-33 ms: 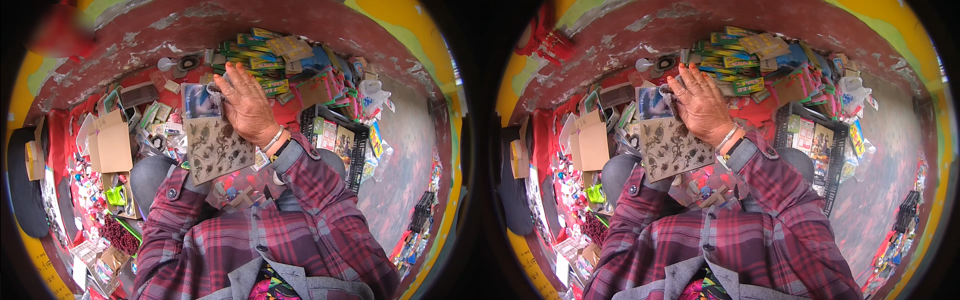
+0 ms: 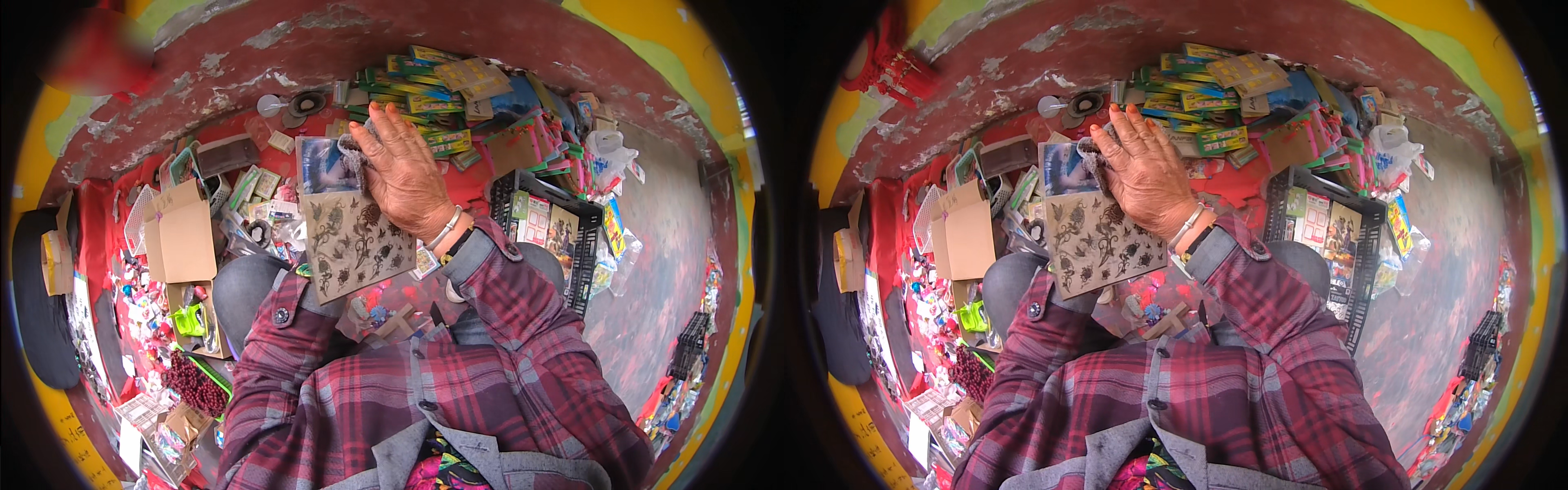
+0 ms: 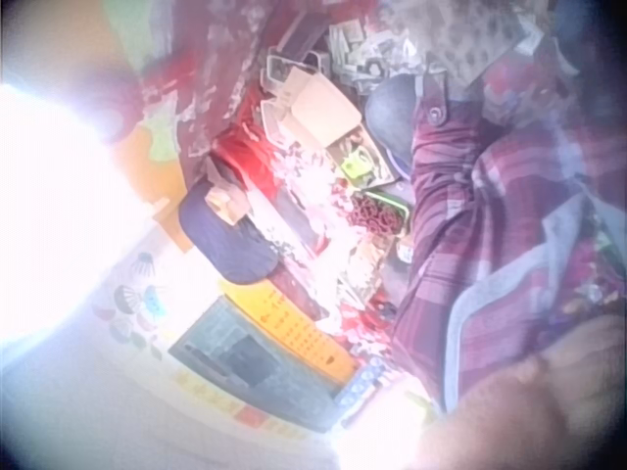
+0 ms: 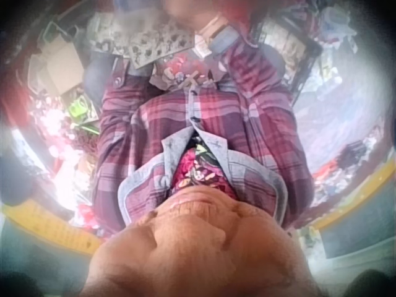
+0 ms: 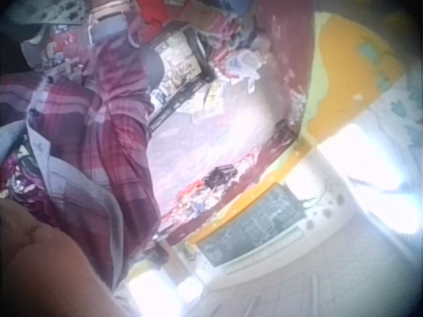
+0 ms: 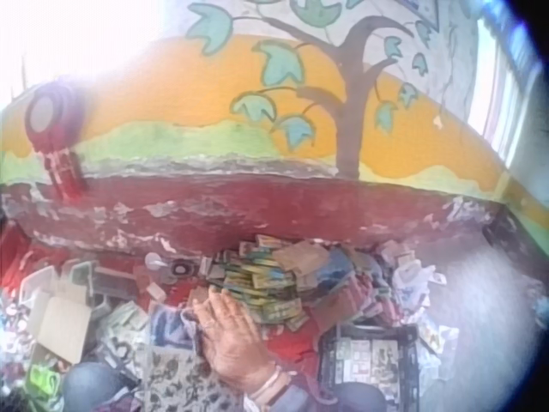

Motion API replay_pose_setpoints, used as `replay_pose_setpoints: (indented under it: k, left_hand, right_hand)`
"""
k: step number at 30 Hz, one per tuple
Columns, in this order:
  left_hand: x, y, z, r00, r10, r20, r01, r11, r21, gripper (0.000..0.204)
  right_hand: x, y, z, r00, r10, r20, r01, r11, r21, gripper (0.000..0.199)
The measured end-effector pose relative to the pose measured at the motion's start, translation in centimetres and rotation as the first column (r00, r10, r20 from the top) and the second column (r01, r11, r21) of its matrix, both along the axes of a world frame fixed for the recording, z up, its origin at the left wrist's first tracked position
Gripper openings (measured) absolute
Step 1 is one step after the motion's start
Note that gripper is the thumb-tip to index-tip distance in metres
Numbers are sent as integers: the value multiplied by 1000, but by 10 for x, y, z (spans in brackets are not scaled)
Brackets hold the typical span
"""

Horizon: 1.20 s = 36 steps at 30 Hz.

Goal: The person sits on the floor and wipes various items with a cloth. They handle a small book, a yellow box, and a tattoo sheet, wiping each one individually before placing them back into a black crate.

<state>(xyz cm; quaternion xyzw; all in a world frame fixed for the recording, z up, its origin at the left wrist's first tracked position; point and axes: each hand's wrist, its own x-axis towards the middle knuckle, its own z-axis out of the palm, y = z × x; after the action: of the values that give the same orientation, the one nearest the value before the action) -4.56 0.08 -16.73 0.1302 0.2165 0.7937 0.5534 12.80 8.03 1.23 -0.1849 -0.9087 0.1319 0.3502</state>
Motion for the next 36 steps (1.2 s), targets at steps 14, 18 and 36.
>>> replay_pose_setpoints:
  k: [14, 18, 36]
  left_hand:
    - [51, -24, 156, 896, 56, -440, -93, 994, -63, 32]
    - [82, -9, 142, 883, 372, -287, -281, 908, 311, 34]
    - [104, 0, 64, 674, -358, 646, -482, 450, 752, 51]
  right_hand:
    - [4, -3, 8, 1000, 1, 14, 0, 999, -41, 51]
    - [4, -17, 2, 998, 52, 38, -51, 998, -43, 51]
    - [5, -58, 2, 948, 313, 63, -303, 944, -129, 53]
